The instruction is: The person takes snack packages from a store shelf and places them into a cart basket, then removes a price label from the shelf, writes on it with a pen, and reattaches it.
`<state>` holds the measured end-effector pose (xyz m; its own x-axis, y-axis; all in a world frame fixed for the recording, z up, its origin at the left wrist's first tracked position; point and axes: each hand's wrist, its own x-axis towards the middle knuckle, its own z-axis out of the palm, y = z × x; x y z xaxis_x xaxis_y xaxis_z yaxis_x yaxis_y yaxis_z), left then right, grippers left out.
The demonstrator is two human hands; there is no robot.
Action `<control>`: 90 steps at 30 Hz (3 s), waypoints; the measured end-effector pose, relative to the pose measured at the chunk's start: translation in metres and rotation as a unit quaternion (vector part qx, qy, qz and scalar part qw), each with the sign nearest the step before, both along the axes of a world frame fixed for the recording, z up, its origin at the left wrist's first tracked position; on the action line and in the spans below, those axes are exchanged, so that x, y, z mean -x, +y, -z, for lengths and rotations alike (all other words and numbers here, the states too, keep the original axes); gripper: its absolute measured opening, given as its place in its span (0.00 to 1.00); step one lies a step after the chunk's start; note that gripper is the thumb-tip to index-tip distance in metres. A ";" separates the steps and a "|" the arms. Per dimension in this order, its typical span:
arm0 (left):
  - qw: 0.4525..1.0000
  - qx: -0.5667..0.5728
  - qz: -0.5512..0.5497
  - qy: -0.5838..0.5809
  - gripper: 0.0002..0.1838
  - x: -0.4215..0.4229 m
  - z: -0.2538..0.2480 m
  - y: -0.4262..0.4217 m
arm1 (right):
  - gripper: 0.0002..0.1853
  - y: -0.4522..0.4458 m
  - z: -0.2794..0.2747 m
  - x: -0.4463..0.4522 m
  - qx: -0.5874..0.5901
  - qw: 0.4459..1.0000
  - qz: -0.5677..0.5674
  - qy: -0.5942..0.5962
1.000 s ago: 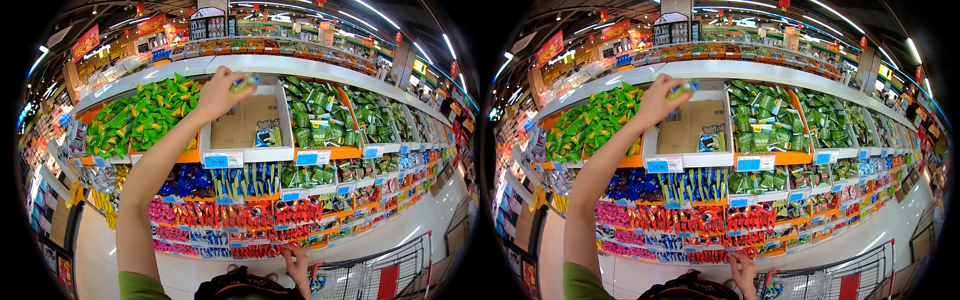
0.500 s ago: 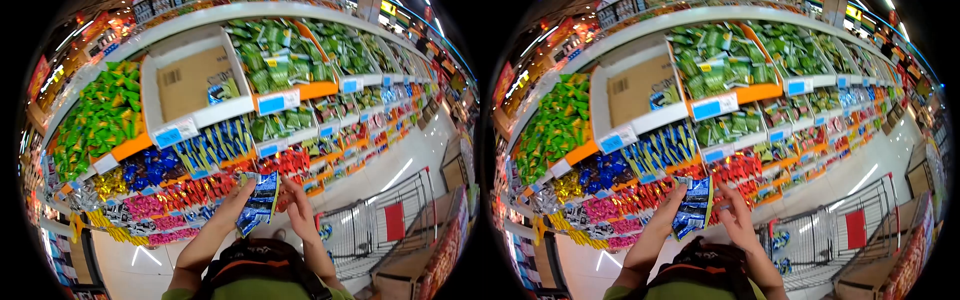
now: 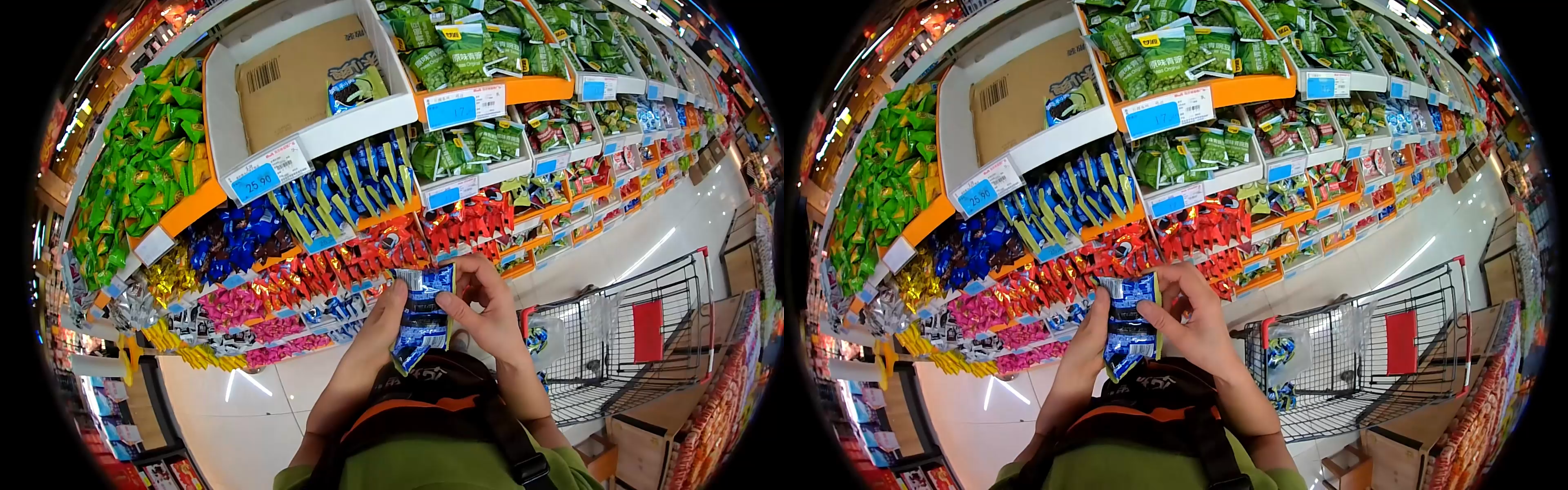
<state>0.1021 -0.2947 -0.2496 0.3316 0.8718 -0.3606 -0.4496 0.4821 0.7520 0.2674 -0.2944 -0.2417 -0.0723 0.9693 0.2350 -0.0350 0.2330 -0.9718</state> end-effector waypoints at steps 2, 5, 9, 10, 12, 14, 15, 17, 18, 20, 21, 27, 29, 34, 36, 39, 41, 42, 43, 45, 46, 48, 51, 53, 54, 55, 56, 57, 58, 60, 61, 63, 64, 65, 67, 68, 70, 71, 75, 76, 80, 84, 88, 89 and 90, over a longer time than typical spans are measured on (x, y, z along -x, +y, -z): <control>0.999 0.007 -0.016 -0.029 0.24 0.000 0.003 -0.002 | 0.17 -0.001 0.004 0.001 0.020 0.999 -0.020 0.042; 0.998 -0.046 -0.020 -0.039 0.23 0.005 0.009 0.000 | 0.17 -0.003 0.000 0.002 0.079 0.983 -0.030 0.162; 0.991 -0.136 0.022 -0.003 0.20 0.015 0.015 0.008 | 0.21 -0.004 0.010 0.004 0.090 0.955 0.015 0.282; 0.991 -0.135 0.021 -0.001 0.20 0.015 0.014 0.007 | 0.29 -0.005 0.008 0.006 0.094 0.957 0.016 0.273; 0.993 -0.107 0.014 -0.046 0.18 0.010 -0.003 0.003 | 0.37 -0.008 -0.006 0.012 0.077 0.959 0.015 0.274; 0.995 -0.077 -0.013 -0.056 0.18 0.009 0.001 0.001 | 0.48 -0.008 -0.008 0.015 0.047 0.964 0.008 0.260; 0.996 -0.062 -0.028 -0.060 0.18 0.009 0.003 -0.001 | 0.48 -0.009 -0.010 0.017 0.048 0.965 0.018 0.256; 0.996 -0.028 -0.033 -0.077 0.18 0.012 0.002 -0.004 | 0.48 -0.010 -0.019 0.020 0.049 0.967 0.037 0.247; 0.996 -0.021 -0.039 -0.084 0.18 0.011 0.003 -0.006 | 0.47 -0.011 -0.019 0.020 0.060 0.966 0.034 0.250; 0.994 -0.019 -0.040 -0.097 0.18 0.012 0.003 -0.006 | 0.46 -0.011 -0.012 0.019 0.063 0.967 0.033 0.243; 0.994 -0.024 -0.036 -0.103 0.18 0.013 0.002 -0.006 | 0.45 -0.010 -0.009 0.019 0.065 0.968 0.032 0.241; 0.994 -0.026 -0.031 -0.098 0.18 0.018 0.001 -0.007 | 0.40 -0.007 -0.006 0.021 0.053 0.969 0.026 0.240; 0.994 -0.025 -0.028 -0.099 0.18 0.019 0.002 -0.006 | 0.40 -0.007 -0.006 0.021 0.059 0.967 0.020 0.247; 0.994 -0.021 -0.029 -0.106 0.17 0.018 0.007 -0.005 | 0.39 -0.006 -0.007 0.020 0.066 0.966 0.020 0.247; 0.994 -0.015 -0.030 -0.105 0.17 0.017 0.002 -0.006 | 0.38 -0.006 -0.006 0.019 0.066 0.967 0.022 0.245; 0.995 -0.006 -0.034 -0.097 0.17 0.016 0.001 -0.007 | 0.38 -0.006 -0.007 0.019 0.068 0.966 0.024 0.247; 0.995 0.005 -0.034 -0.097 0.18 0.013 0.001 -0.007 | 0.38 -0.006 -0.003 0.017 0.074 0.963 0.024 0.258; 0.994 0.016 -0.031 -0.100 0.18 0.012 -0.003 -0.008 | 0.38 -0.007 0.001 0.014 0.078 0.961 0.032 0.263; 0.994 0.028 -0.023 -0.102 0.19 0.009 -0.008 -0.008 | 0.37 -0.009 0.006 0.011 0.075 0.958 0.049 0.271; 0.992 0.061 -0.056 -0.098 0.21 -0.001 -0.016 -0.010 | 0.34 -0.018 0.026 -0.006 0.089 0.954 0.116 0.263; 0.993 0.073 -0.055 -0.077 0.21 0.000 -0.008 -0.009 | 0.33 -0.026 0.038 -0.020 0.114 0.947 0.169 0.248; 0.992 0.094 -0.061 -0.056 0.21 -0.004 -0.003 -0.010 | 0.30 -0.053 0.084 -0.063 0.134 0.925 0.286 0.213; 0.994 0.093 -0.042 -0.031 0.22 -0.010 0.006 -0.010 | 0.25 -0.126 0.186 -0.146 0.157 0.837 0.515 0.100; 0.997 0.078 -0.017 -0.002 0.23 -0.016 0.006 -0.009 | 0.21 -0.195 0.254 -0.195 0.265 0.759 0.591 -0.075; 0.997 0.079 -0.009 0.001 0.23 -0.021 0.008 -0.008 | 0.23 -0.243 0.320 -0.225 0.269 0.733 0.587 -0.216; 0.997 0.079 -0.003 0.006 0.23 -0.024 0.008 -0.008 | 0.25 -0.270 0.339 -0.228 0.347 0.694 0.585 -0.235; 0.997 0.082 0.009 0.009 0.24 -0.028 0.008 -0.007 | 0.23 -0.295 0.362 -0.227 0.347 0.661 0.573 -0.338; 0.996 0.084 0.018 0.013 0.24 -0.032 0.007 -0.007 | 0.19 -0.313 0.380 -0.228 0.406 0.678 0.544 -0.280; 0.996 0.087 0.028 0.016 0.25 -0.037 0.006 -0.006 | 0.18 -0.332 0.399 -0.221 0.449 0.688 0.511 -0.254; 0.995 0.088 0.043 0.015 0.25 -0.043 0.006 -0.005 | 0.18 -0.341 0.393 -0.207 0.527 0.698 0.449 -0.184; 0.995 0.087 0.051 0.015 0.25 -0.046 0.005 -0.006 | 0.20 -0.345 0.389 -0.200 0.563 0.698 0.420 -0.140; 0.994 0.084 0.065 0.015 0.26 -0.051 0.003 -0.008 | 0.23 -0.377 0.448 -0.201 0.512 0.724 0.438 -0.145; 0.994 0.082 0.072 0.015 0.26 -0.053 0.002 -0.009 | 0.25 -0.378 0.450 -0.200 0.514 0.717 0.459 -0.106; 0.994 0.082 0.075 0.017 0.26 -0.055 0.001 -0.010 | 0.27 -0.377 0.453 -0.198 0.513 0.709 0.479 -0.066; 0.993 0.079 0.086 0.018 0.26 -0.058 0.000 -0.012 | 0.34 -0.371 0.442 -0.196 0.553 0.695 0.455 -0.065; 0.993 0.074 0.093 0.016 0.27 -0.059 -0.001 -0.013 | 0.35 -0.370 0.443 -0.198 0.572 0.681 0.418 -0.185; 0.991 0.057 0.117 -0.029 0.29 -0.059 -0.001 -0.016 | 0.36 -0.357 0.434 -0.199 0.547 0.669 0.384 -0.327; 0.990 0.059 0.126 -0.021 0.29 -0.061 0.002 -0.014 | 0.29 -0.346 0.426 -0.203 0.504 0.697 0.380 -0.340; 0.988 0.057 0.142 0.028 0.31 -0.056 0.016 -0.011 | 0.17 -0.236 0.307 -0.178 0.303 0.749 0.482 -0.338; 0.987 0.064 0.148 0.012 0.30 -0.057 0.016 -0.012 | 0.16 -0.204 0.271 -0.164 0.259 0.807 0.482 -0.220; 0.975 0.102 0.193 -0.039 0.30 -0.052 0.013 -0.010 | 0.17 -0.119 0.117 -0.111 0.208 0.931 0.302 0.000; 0.972 0.030 0.218 -0.082 0.37 -0.048 0.006 -0.010 | 0.20 -0.077 0.064 -0.077 0.107 0.983 0.145 -0.029; 0.973 0.007 0.209 -0.095 0.39 -0.036 0.009 -0.012 | 0.19 -0.052 0.030 -0.052 0.118 0.983 0.099 -0.096; 0.975 0.002 0.197 -0.102 0.39 -0.033 0.007 -0.013 | 0.19 -0.048 0.036 -0.047 0.094 0.987 0.100 -0.080; 0.977 -0.002 0.185 -0.110 0.39 -0.031 0.005 -0.013 | 0.19 -0.046 0.039 -0.044 0.070 0.990 0.102 -0.063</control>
<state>0.1332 -0.3081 -0.2544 0.6932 0.6788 -0.2422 -0.3953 0.6392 0.6597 0.3115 -0.3403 -0.2804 0.1078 0.9893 0.0980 0.1229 0.0846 -0.9888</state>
